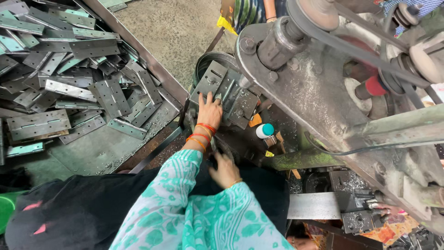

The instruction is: The person repeatedly places metal hinge pieces into a mechanical press and operates the lever to punch holes. The processed pieces are then moved aside into a pile. The task is performed one at a time in a repetitive cycle.

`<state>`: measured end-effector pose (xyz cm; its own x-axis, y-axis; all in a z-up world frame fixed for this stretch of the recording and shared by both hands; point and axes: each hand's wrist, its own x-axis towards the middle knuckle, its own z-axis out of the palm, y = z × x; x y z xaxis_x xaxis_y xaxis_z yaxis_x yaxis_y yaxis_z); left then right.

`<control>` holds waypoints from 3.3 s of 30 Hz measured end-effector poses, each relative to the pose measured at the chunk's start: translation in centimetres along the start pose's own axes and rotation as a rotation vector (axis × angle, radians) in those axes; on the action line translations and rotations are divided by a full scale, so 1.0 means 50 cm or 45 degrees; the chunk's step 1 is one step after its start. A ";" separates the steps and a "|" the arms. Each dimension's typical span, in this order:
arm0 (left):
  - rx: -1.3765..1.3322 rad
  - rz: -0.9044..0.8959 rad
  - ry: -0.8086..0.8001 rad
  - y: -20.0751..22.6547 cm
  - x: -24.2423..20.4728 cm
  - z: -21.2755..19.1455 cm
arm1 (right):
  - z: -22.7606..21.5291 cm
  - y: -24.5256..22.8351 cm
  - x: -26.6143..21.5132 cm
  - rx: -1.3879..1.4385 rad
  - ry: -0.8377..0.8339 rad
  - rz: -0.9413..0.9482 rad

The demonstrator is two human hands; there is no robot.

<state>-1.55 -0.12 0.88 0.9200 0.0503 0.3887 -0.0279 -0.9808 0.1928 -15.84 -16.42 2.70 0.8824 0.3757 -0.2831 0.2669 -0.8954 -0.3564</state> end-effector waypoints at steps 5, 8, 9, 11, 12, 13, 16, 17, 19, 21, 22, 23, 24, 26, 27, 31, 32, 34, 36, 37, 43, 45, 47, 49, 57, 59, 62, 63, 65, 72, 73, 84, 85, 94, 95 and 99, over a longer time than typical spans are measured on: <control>-0.011 0.019 -0.130 0.015 0.059 0.021 | 0.005 0.004 0.017 -0.087 0.079 -0.077; 0.004 0.031 -0.008 0.008 0.052 0.037 | 0.108 0.000 -0.034 0.061 0.165 0.084; -0.015 0.039 0.002 0.006 0.043 0.041 | 0.127 0.007 -0.041 0.112 0.200 0.044; -0.047 0.033 0.034 0.000 0.029 0.044 | 0.142 0.022 -0.039 0.203 0.267 -0.059; -0.059 0.032 0.024 -0.001 0.010 0.044 | 0.146 0.024 -0.046 0.193 0.229 -0.038; -0.071 0.032 0.013 0.000 -0.009 0.043 | 0.141 0.027 -0.049 0.184 0.189 -0.017; -0.093 0.036 0.016 -0.006 0.001 0.029 | 0.078 0.026 -0.017 0.127 0.105 -0.046; -0.099 0.039 0.010 -0.007 0.004 0.026 | 0.055 0.025 -0.009 0.107 0.074 -0.063; -0.024 0.013 0.005 -0.008 0.021 0.021 | 0.007 0.026 0.015 0.071 0.105 -0.121; 0.011 0.005 -0.112 -0.001 0.044 0.020 | -0.015 0.024 0.024 0.011 0.112 -0.106; 0.015 0.002 -0.222 0.000 0.059 0.020 | -0.018 0.021 0.027 -0.031 0.102 -0.073; 0.020 -0.002 -0.332 0.001 0.073 0.020 | -0.015 0.017 0.029 -0.073 0.092 -0.039; 0.006 -0.009 -0.274 0.002 0.080 0.022 | -0.001 0.013 0.024 -0.077 0.057 -0.012; -0.018 -0.023 -0.164 -0.002 0.083 0.029 | 0.050 0.007 -0.010 -0.082 -0.017 0.042; -0.009 -0.017 -0.166 -0.003 0.077 0.031 | 0.081 0.004 -0.029 0.006 0.073 0.038; -0.008 -0.003 -0.023 -0.008 0.070 0.009 | 0.146 0.025 -0.037 0.164 0.207 0.035; -0.017 0.009 0.034 -0.014 0.055 0.000 | 0.157 0.027 -0.040 0.165 0.177 0.054; -0.137 -0.036 0.090 -0.026 0.013 -0.022 | 0.151 0.033 -0.036 0.170 0.148 0.029; -0.229 -0.115 0.217 -0.058 -0.038 -0.040 | 0.119 0.027 -0.026 0.105 0.119 0.018; -0.258 -0.163 0.309 -0.082 -0.070 -0.045 | 0.094 0.020 -0.019 0.043 0.106 0.027; -0.258 -0.854 0.480 -0.290 -0.271 -0.012 | -0.072 -0.045 -0.008 0.164 0.060 -0.095; -0.382 -1.320 0.466 -0.340 -0.316 0.020 | -0.098 -0.073 -0.009 0.159 0.016 -0.020; -0.494 -1.550 0.545 -0.386 -0.328 0.059 | -0.108 -0.091 -0.015 0.176 0.047 -0.049; -0.547 -1.686 0.628 -0.422 -0.326 0.097 | -0.108 -0.097 -0.021 0.224 0.027 0.039; -0.711 -1.888 0.975 -0.529 -0.265 0.137 | -0.087 -0.085 -0.014 0.088 0.173 -0.034; -0.914 -1.939 1.051 -0.532 -0.260 0.130 | -0.084 -0.085 -0.014 0.085 0.184 -0.019; -1.039 -2.028 1.018 -0.520 -0.257 0.118 | -0.086 -0.087 -0.015 0.090 0.149 0.005; -1.007 -1.974 1.063 -0.515 -0.257 0.115 | -0.089 -0.087 -0.013 0.088 0.132 0.020; -1.060 -1.873 1.205 -0.508 -0.265 0.109 | -0.089 -0.088 -0.016 0.093 0.094 0.058; -1.850 -1.755 1.451 -0.437 -0.323 0.084 | -0.084 -0.081 -0.018 0.020 0.139 -0.022; -1.937 -1.754 1.395 -0.416 -0.322 0.075 | -0.082 -0.081 -0.016 0.046 0.105 0.021; -1.237 -0.519 0.655 -0.082 -0.155 -0.129 | -0.067 -0.065 -0.012 0.072 0.078 0.052; -1.026 -0.278 0.546 -0.058 -0.143 -0.137 | -0.066 -0.066 -0.012 0.067 0.073 0.059; -0.059 0.257 -0.058 -0.024 -0.133 -0.105 | -0.064 -0.065 -0.009 0.071 -0.001 0.083; -0.045 0.264 -0.079 -0.027 -0.136 -0.100 | -0.064 -0.068 -0.007 0.060 -0.013 0.078; 0.008 0.268 -0.094 -0.031 -0.124 -0.077 | -0.072 -0.069 0.002 0.025 -0.098 0.094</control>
<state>-8.72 1.80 1.64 0.9203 -0.1694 0.3526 -0.2200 -0.9695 0.1084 -15.28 -14.13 7.12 0.8670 0.3265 -0.3765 0.1935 -0.9168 -0.3494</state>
